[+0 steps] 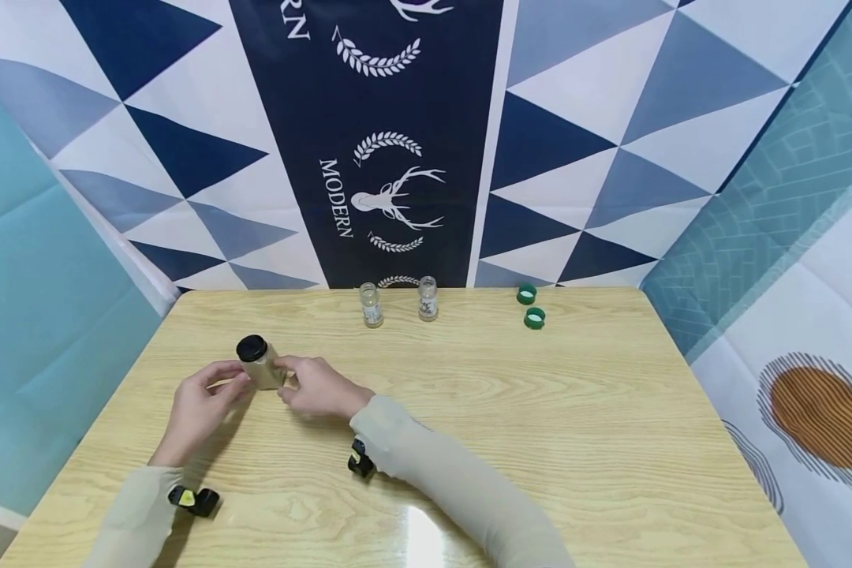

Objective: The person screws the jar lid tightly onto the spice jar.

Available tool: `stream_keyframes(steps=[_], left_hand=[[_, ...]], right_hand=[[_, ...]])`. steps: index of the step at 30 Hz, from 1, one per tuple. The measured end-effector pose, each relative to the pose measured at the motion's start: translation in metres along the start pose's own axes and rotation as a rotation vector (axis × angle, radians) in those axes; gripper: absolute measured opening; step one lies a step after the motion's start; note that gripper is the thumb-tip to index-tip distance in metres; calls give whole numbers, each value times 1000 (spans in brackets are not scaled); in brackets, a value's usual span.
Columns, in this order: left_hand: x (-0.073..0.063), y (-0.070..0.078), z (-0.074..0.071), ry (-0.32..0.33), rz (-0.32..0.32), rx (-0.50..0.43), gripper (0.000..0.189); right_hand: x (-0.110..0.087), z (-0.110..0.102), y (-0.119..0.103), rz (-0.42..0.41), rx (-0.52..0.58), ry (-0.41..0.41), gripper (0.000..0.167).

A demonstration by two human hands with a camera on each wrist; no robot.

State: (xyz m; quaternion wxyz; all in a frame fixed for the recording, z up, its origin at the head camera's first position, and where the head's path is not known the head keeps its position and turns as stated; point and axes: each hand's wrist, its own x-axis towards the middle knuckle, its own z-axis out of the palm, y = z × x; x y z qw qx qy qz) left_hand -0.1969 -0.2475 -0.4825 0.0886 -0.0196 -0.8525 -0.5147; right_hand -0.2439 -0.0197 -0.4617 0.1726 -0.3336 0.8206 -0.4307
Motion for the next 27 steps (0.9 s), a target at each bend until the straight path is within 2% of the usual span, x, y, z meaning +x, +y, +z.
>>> stream_keyframes(steps=[11,17,24,27], left_hand=[[0,-2,-5,2,-8,-30,28],[-1,0,-5,5,-30,10,29],[-13,2,-1,-5,-144,86,47],[-21,3,0,-4,-176,114,47]], right_hand=[[6,5,-2,12,-19,10,58],[6,5,-2,13,-35,10,56],[-1,3,-3,-2,-79,13,56],[-8,-1,-1,-9,-103,17,57]])
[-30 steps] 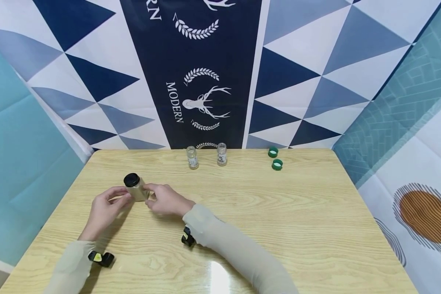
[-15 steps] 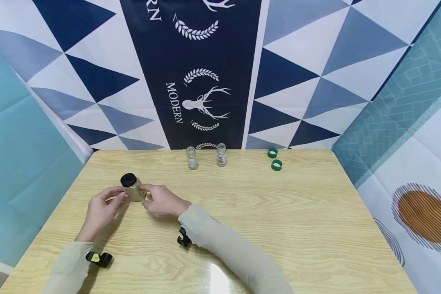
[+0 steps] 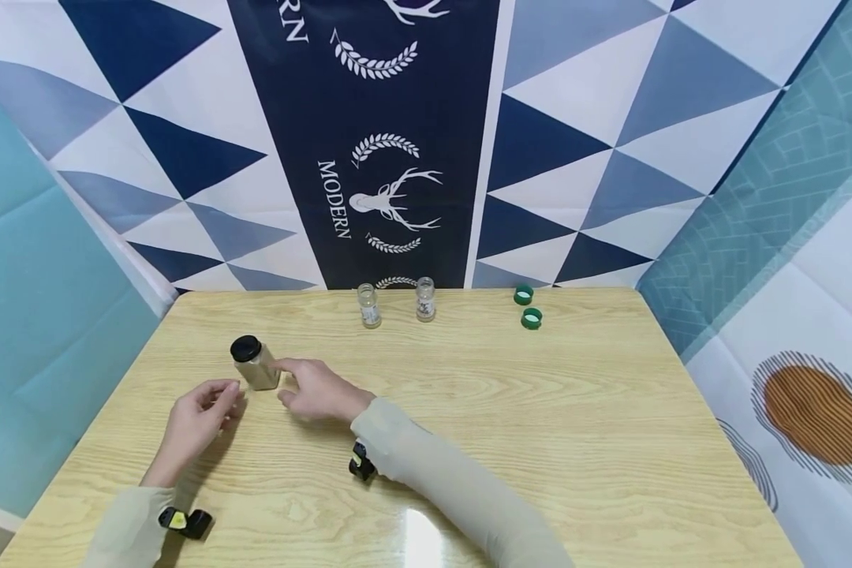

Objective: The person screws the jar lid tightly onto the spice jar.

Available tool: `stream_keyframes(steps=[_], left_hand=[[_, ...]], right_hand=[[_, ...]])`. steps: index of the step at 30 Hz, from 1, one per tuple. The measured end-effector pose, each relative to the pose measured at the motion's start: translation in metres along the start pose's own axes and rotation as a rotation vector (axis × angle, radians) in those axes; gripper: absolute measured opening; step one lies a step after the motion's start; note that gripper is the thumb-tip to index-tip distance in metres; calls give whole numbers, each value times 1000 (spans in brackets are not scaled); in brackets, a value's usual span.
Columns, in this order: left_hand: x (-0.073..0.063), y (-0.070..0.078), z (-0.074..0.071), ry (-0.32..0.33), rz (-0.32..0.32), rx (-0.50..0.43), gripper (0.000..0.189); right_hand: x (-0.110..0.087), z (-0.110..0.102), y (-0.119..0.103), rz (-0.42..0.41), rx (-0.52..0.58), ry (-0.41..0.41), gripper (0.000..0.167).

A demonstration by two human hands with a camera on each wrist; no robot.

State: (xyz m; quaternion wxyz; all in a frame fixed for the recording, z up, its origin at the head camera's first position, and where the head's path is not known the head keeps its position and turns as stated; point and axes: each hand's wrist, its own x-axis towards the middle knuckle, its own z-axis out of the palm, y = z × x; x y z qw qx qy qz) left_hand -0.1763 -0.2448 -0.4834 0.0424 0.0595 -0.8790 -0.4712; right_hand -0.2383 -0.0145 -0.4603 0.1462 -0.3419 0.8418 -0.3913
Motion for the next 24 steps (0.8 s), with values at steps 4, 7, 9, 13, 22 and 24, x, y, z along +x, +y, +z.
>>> stream_keyframes(steps=[4,7,9,13,22,24], left_hand=[[-9,-1,-1,-42,10,73,33],[-14,2,-2,-106,46,97,24],[-16,7,-2,-153,79,85,22],[-17,21,2,-218,138,41,24],[-10,55,24,-252,232,56,30],[-8,60,29,-248,245,34,33]], right_hand=[[-9,-8,5,-6,-35,-13,57],[-16,-20,9,-2,-59,-15,56],[-21,-29,11,5,-72,-13,56],[-34,-46,19,-6,-111,-9,55],[-72,-75,42,6,-180,26,58],[-79,-79,46,-4,-199,34,59]])
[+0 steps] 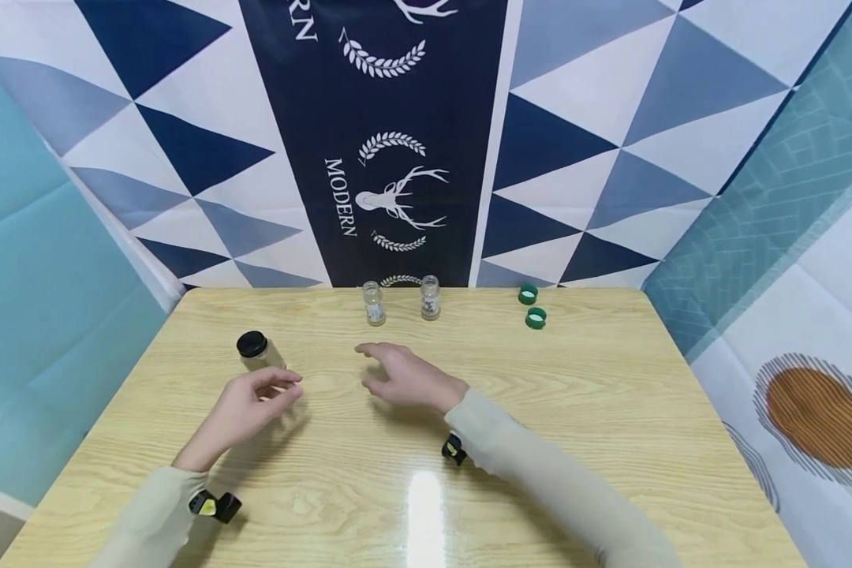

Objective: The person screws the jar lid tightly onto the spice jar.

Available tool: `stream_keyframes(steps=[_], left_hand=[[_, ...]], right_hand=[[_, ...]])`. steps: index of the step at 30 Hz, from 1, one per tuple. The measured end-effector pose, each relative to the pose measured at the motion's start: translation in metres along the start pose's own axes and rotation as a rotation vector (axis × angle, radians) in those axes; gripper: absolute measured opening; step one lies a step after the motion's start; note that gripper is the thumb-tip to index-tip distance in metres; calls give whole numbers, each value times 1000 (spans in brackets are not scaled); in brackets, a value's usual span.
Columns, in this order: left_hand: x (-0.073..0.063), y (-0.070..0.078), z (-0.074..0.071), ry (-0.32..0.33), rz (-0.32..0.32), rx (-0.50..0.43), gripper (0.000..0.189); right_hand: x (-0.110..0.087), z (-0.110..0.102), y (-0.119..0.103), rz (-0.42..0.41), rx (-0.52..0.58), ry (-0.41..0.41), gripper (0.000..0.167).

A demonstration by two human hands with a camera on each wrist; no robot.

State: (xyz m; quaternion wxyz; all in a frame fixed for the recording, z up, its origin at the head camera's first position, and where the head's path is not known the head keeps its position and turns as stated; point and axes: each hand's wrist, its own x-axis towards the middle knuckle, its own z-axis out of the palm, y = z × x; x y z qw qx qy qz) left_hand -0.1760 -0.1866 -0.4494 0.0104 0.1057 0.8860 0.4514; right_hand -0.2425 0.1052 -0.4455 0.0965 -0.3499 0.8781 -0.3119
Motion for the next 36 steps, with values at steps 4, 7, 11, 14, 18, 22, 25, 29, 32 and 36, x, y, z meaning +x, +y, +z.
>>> stream_keyframes(steps=[4,7,11,14,18,22,25,29,32,36], left_hand=[[9,5,10,12,10,-43,42],[15,5,16,22,-1,-57,49],[19,4,21,35,-15,-74,55],[24,4,23,37,-22,-79,60],[29,6,28,42,-24,-96,65],[29,5,33,37,-20,-130,69],[29,3,36,37,-11,-139,71],[32,4,38,50,-5,-144,71],[36,4,40,56,-11,-154,72],[43,5,43,56,-11,-180,75]], right_hand=[[-13,-5,9,6,-34,14,61],[-23,-7,13,17,-37,25,63],[-32,-8,15,15,-5,47,64],[-37,-9,16,32,32,75,64],[-42,-9,17,61,88,139,63],[-47,-8,18,79,141,182,63],[-53,-7,20,98,164,207,65],[-58,-8,24,119,182,251,67],[-62,-12,27,133,193,274,68],[-70,-19,33,154,183,298,68]])
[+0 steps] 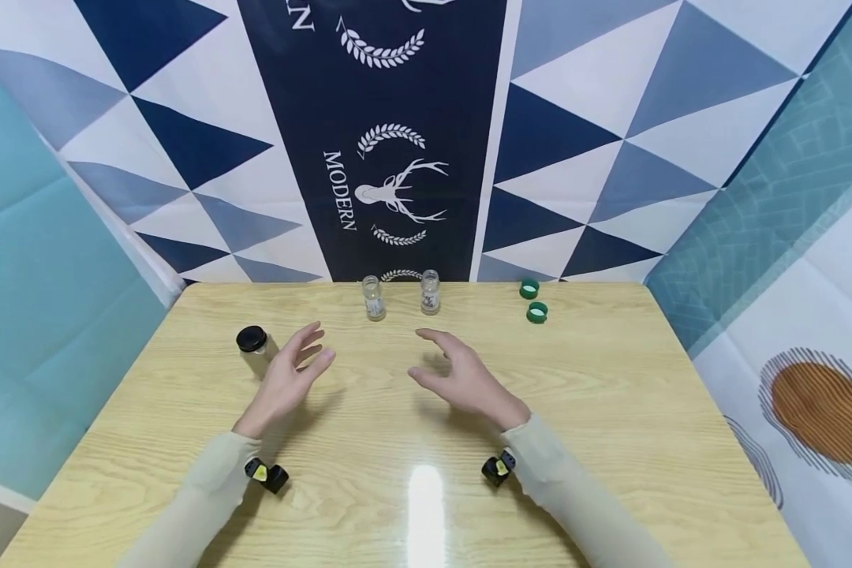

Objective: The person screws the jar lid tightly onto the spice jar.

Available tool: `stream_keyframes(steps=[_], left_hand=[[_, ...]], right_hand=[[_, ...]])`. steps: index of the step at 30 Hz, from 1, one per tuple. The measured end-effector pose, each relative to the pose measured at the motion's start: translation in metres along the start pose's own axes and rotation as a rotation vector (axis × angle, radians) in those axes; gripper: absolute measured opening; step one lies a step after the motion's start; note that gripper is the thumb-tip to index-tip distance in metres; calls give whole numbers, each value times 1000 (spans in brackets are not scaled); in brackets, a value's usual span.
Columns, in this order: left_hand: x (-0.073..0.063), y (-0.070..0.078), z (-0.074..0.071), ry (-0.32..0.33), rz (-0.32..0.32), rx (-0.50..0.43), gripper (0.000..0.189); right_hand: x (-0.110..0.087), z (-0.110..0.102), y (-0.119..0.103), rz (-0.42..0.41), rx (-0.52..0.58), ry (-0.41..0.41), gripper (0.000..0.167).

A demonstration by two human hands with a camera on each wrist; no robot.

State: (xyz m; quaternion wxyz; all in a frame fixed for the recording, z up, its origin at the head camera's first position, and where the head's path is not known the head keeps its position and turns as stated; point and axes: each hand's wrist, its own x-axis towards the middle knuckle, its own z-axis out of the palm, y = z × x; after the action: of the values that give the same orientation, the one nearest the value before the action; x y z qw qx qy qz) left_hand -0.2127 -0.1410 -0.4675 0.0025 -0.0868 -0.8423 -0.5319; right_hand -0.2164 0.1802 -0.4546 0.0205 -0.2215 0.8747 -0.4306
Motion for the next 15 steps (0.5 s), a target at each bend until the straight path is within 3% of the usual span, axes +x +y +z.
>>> stream_keyframes(steps=[6,15], left_hand=[[6,0,4,-8,-15,-14,80],[10,-3,5,-72,-29,-18,82]], right_hand=[[-14,-16,7,13,-46,4,70],[-32,-41,11,44,-120,-14,70]])
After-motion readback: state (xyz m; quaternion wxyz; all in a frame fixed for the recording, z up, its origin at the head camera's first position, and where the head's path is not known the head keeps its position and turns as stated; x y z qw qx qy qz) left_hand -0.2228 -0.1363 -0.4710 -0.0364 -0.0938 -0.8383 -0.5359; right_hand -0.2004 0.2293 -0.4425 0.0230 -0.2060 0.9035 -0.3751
